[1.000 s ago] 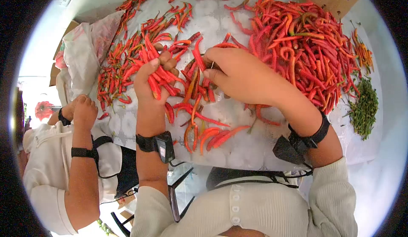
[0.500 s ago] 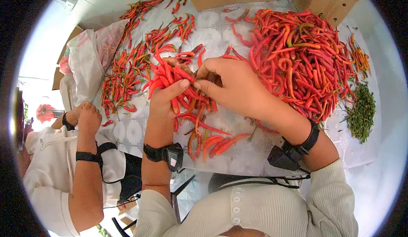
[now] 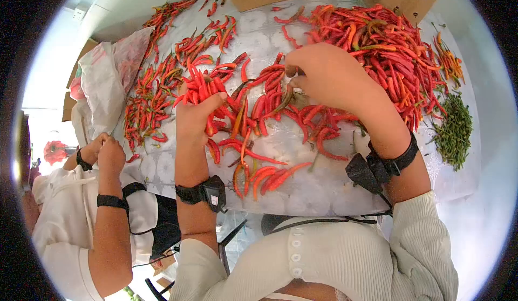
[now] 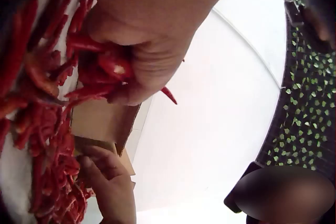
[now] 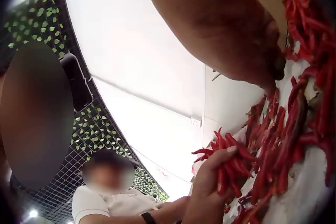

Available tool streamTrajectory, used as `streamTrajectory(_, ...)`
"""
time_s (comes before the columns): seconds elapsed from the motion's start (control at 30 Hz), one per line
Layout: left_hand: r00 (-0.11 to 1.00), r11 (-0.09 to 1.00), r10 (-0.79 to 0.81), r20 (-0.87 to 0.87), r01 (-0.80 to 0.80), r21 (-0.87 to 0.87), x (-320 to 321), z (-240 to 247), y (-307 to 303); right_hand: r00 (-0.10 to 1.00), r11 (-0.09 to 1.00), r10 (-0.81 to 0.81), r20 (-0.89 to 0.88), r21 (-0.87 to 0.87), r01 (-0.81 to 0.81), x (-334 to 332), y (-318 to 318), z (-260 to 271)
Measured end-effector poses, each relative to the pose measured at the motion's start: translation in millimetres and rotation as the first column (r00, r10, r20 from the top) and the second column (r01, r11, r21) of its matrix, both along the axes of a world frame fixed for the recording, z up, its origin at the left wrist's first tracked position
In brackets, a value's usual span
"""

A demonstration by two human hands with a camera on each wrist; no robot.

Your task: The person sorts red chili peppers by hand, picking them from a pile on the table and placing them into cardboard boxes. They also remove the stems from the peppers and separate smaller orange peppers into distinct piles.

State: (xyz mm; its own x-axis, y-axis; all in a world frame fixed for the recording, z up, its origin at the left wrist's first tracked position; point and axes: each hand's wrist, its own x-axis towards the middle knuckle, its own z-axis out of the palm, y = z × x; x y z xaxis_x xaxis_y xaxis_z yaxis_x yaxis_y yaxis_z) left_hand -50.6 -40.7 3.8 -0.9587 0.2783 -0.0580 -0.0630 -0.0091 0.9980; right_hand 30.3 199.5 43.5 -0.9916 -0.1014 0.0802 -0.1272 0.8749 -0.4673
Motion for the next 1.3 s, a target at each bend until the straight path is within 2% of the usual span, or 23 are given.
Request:
streamTrajectory(0.1,1.000,1.000,0.002,0.012,-0.002,0.017,-2,1,-2,0.994,0.994,0.109,0.033,0.028,-0.110,0,-4,-12)
streamTrajectory(0.2,0.999,0.995,0.050,-0.003,-0.049,0.090,-1,1,2,0.958,0.957,0.277,0.081,-0.111,-0.267,-3,-14,-30)
streamTrajectory(0.3,0.996,0.992,0.092,0.001,-0.092,0.090,-7,-3,-2,0.968,0.968,0.250,0.030,-0.036,-0.249,0,-26,-28)
streamTrajectory(0.4,0.993,0.981,0.066,0.093,-0.082,0.175,-9,2,-4,0.934,0.947,0.321,0.154,-0.060,-0.316,-1,-25,-19)
streamTrajectory(0.5,0.986,0.970,0.040,0.162,-0.077,0.232,-6,6,-3,0.952,0.952,0.298,0.068,-0.097,-0.291,-1,-20,-19)
streamTrajectory(0.6,0.988,0.968,-0.003,0.156,-0.036,0.247,-6,4,-1,0.977,0.934,0.213,-0.002,-0.293,-0.204,-5,-15,-20)
streamTrajectory(0.7,0.987,0.977,-0.024,0.157,-0.010,0.212,-5,2,-1,0.996,0.984,0.082,0.031,-0.159,-0.076,-3,-18,-12)
streamTrajectory(0.8,0.984,0.977,-0.029,0.175,-0.008,0.211,-5,1,-2,0.987,0.996,0.078,0.142,0.038,-0.084,-3,-15,-15)
streamTrajectory(0.9,0.985,0.984,-0.007,0.175,-0.024,0.177,-8,-3,-3,0.998,0.998,0.061,-0.001,-0.028,-0.061,1,-23,-28)
streamTrajectory(1.0,0.979,0.987,-0.001,0.205,-0.032,0.157,-10,-3,-3,0.979,0.984,0.173,-0.106,-0.030,-0.177,1,-48,-48)
streamTrajectory(1.13,0.986,0.974,0.007,0.164,-0.045,0.224,-8,-4,-2,0.954,0.934,0.271,-0.132,-0.202,-0.293,11,-68,-45)
streamTrajectory(1.23,0.988,0.971,0.035,0.151,-0.069,0.227,-6,0,1,0.906,0.873,0.421,-0.040,-0.253,-0.417,9,-67,-41)
streamTrajectory(1.3,0.987,0.967,0.029,0.156,-0.067,0.246,-7,-1,-1,0.942,0.917,0.289,-0.170,-0.234,-0.324,5,-66,-43)
